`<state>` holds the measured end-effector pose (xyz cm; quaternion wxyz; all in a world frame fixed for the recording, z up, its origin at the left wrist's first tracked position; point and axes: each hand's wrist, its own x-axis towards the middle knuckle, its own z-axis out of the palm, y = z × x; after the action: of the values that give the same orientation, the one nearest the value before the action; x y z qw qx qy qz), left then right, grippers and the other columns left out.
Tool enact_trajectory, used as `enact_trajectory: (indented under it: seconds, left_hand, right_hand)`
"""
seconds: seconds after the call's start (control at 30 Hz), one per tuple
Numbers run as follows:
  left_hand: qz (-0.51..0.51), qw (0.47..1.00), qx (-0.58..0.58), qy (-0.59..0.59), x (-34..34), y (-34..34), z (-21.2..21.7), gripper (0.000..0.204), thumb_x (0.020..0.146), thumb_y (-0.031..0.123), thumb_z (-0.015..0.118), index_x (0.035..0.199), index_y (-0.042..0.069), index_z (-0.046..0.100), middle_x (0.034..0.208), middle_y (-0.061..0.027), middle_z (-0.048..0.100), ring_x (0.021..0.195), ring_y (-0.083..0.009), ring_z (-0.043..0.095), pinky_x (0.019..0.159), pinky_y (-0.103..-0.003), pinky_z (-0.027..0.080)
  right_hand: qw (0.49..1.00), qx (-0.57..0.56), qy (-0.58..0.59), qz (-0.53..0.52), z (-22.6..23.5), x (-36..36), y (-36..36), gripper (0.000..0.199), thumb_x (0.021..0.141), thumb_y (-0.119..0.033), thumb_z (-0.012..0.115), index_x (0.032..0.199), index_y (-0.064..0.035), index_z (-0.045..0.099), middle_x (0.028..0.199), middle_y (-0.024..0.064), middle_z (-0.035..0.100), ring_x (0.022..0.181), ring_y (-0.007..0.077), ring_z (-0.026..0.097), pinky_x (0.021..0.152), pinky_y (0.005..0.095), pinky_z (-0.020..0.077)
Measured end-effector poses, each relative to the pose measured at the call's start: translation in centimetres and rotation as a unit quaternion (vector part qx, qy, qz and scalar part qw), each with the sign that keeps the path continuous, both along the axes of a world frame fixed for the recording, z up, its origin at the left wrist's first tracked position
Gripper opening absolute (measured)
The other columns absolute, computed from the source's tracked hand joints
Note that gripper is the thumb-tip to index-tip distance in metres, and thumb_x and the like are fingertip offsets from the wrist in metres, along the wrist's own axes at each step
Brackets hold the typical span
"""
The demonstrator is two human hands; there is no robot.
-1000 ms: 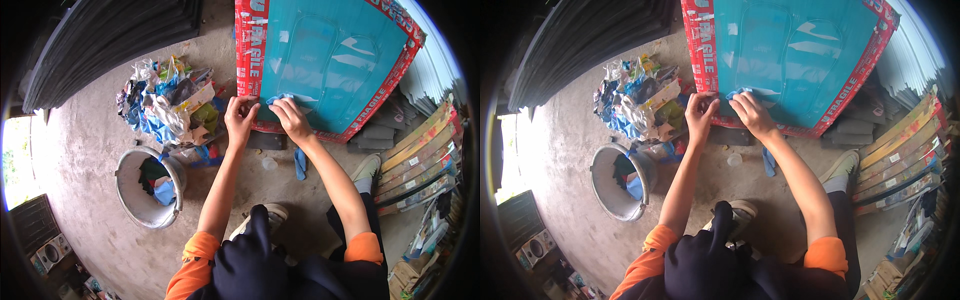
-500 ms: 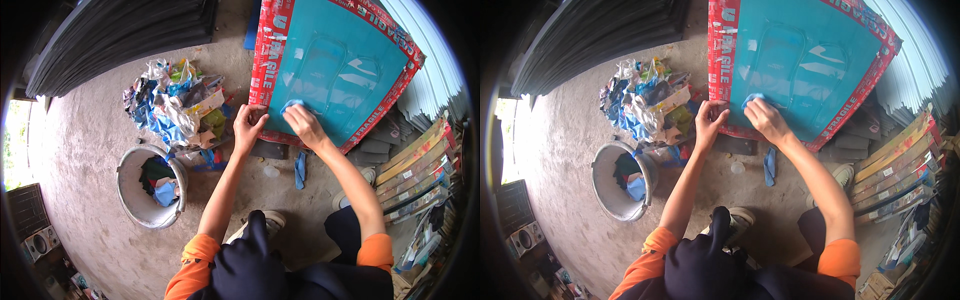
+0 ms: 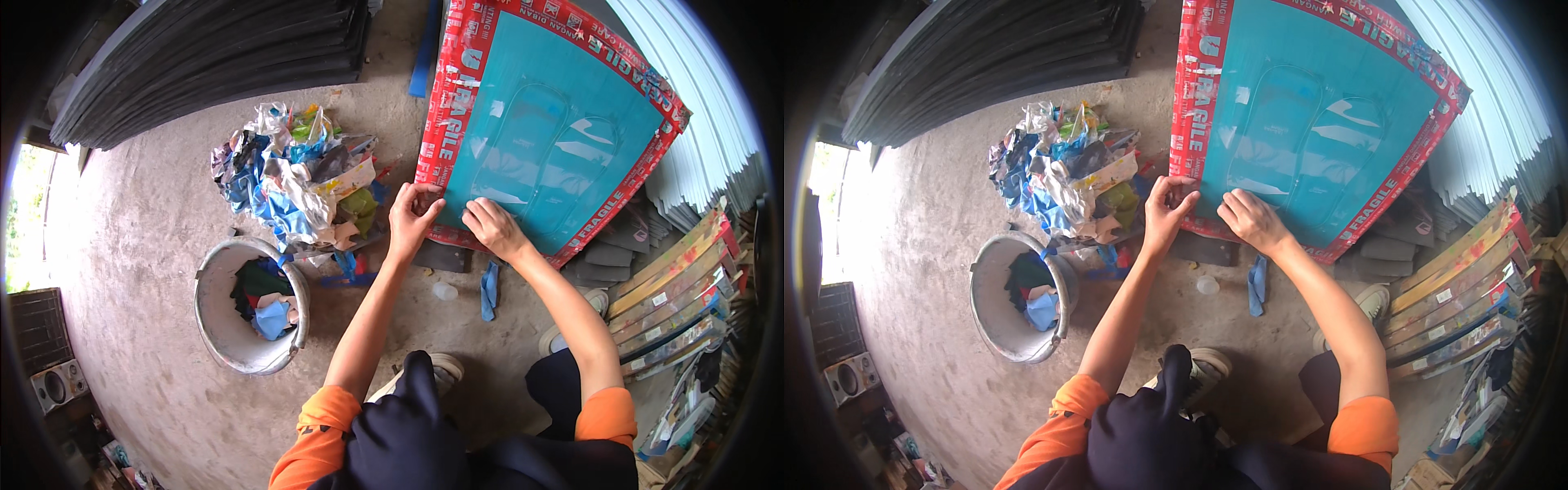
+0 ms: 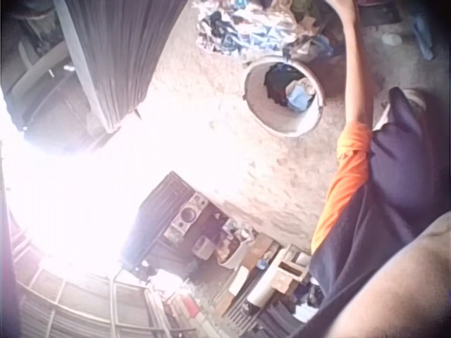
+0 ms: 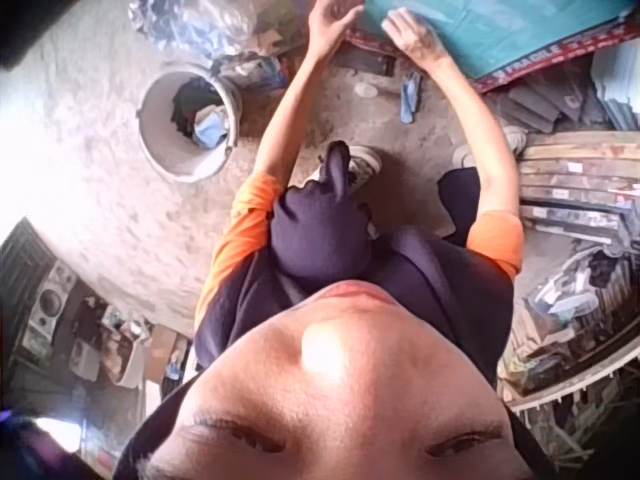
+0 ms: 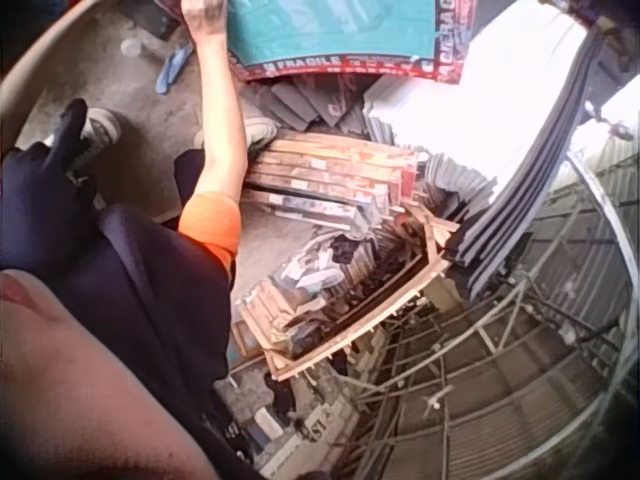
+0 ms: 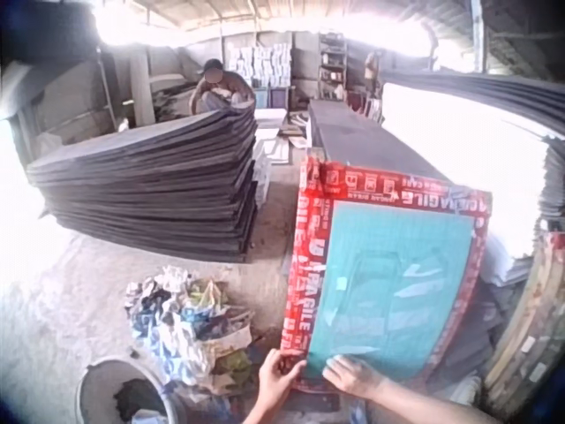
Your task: The person cleans a large teal printing frame with a blue cloth and a liquid solution, wiping the surface repeatedly. They then move the frame to a rack and retrieve a green frame, which they also wipe with the cloth. The person removes green residue from the frame's edges and places it on a stack.
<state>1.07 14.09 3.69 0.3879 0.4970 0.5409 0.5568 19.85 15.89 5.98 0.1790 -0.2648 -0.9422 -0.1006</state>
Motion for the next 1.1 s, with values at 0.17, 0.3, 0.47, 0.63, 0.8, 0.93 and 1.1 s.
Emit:
enact_trajectory:
  seconds: [0.17,0.3,0.47,0.63,0.8,0.93,1.1]
  left_hand:
    - [0.0,1.0,0.004,0.004,-0.2,0.0,-0.1,0.024,0.072,0.011,0.073,0.094,0.005,0.063,0.071,0.0008,0.038,0.06,-0.0082,0.037,0.054,-0.023,0.033]
    - [-0.004,1.0,0.014,0.012,-0.1,0.1,-0.1,0.025,0.073,0.011,0.073,0.094,0.005,0.063,0.071,0.001,0.038,0.059,-0.008,0.036,0.054,-0.023,0.032]
    - [-0.015,1.0,-0.006,-0.001,-0.2,-0.1,-0.3,0.021,0.075,0.009,0.072,0.094,0.004,0.062,0.074,0.004,0.042,0.063,-0.0043,0.038,0.056,-0.02,0.033]
    - [-0.008,0.999,0.017,0.028,-0.3,0.2,0.1,0.024,0.073,0.012,0.074,0.094,0.005,0.064,0.07,0.0016,0.037,0.059,-0.0077,0.036,0.054,-0.023,0.032]
    - [-0.008,1.0,0.007,-0.004,-0.2,-0.2,-0.4,0.025,0.072,0.011,0.074,0.094,0.005,0.063,0.07,0.0016,0.038,0.059,-0.0078,0.036,0.054,-0.023,0.033]
    - [-0.02,1.0,0.001,-0.006,0.0,0.2,-0.3,0.022,0.075,0.009,0.072,0.095,0.004,0.063,0.074,0.0034,0.039,0.062,-0.0049,0.036,0.056,-0.02,0.034]
    - [-0.008,1.0,0.009,0.025,-0.2,-0.1,-0.1,0.022,0.076,0.008,0.072,0.095,0.004,0.062,0.076,0.0043,0.04,0.062,-0.0042,0.036,0.056,-0.019,0.034]
  right_hand:
    - [1.0,-0.021,0.014,-0.009,0.1,-0.1,-0.3,0.015,0.07,-0.004,0.059,0.084,-0.0025,0.056,0.096,0.0089,0.054,0.095,0.0214,0.054,0.081,0.0303,0.0501]
    - [0.998,-0.01,0.043,-0.033,-0.3,0.2,-1.0,0.02,0.07,-0.003,0.06,0.09,-0.001,0.058,0.099,0.009,0.054,0.097,0.0219,0.054,0.081,0.0309,0.0499]
    - [0.999,0.002,0.052,-0.003,0.0,0.2,0.6,0.023,0.069,-0.002,0.061,0.091,0.0004,0.06,0.095,0.0081,0.056,0.095,0.0215,0.055,0.08,0.0315,0.0502]
    - [0.984,-0.009,0.154,-0.086,2.1,-1.9,2.0,0.025,0.065,0.001,0.063,0.09,-0.0002,0.061,0.088,0.0072,0.058,0.085,0.0216,0.057,0.073,0.0313,0.0508]
    - [0.996,-0.015,0.083,0.003,2.1,-1.0,2.0,0.016,0.065,-0.002,0.061,0.08,-0.003,0.057,0.083,0.0057,0.054,0.084,0.0195,0.055,0.073,0.0306,0.0497]
    - [0.999,0.016,0.046,-0.01,0.7,-0.8,0.7,0.016,0.067,-0.005,0.062,0.082,-0.0054,0.059,0.086,0.0034,0.056,0.086,0.0173,0.055,0.078,0.0346,0.0453]
    - [0.986,0.114,0.054,-0.106,3.6,-0.7,2.7,0.013,0.071,-0.01,0.063,0.083,-0.0137,0.061,0.087,-0.0029,0.057,0.086,0.0118,0.054,0.082,0.0368,0.0357]
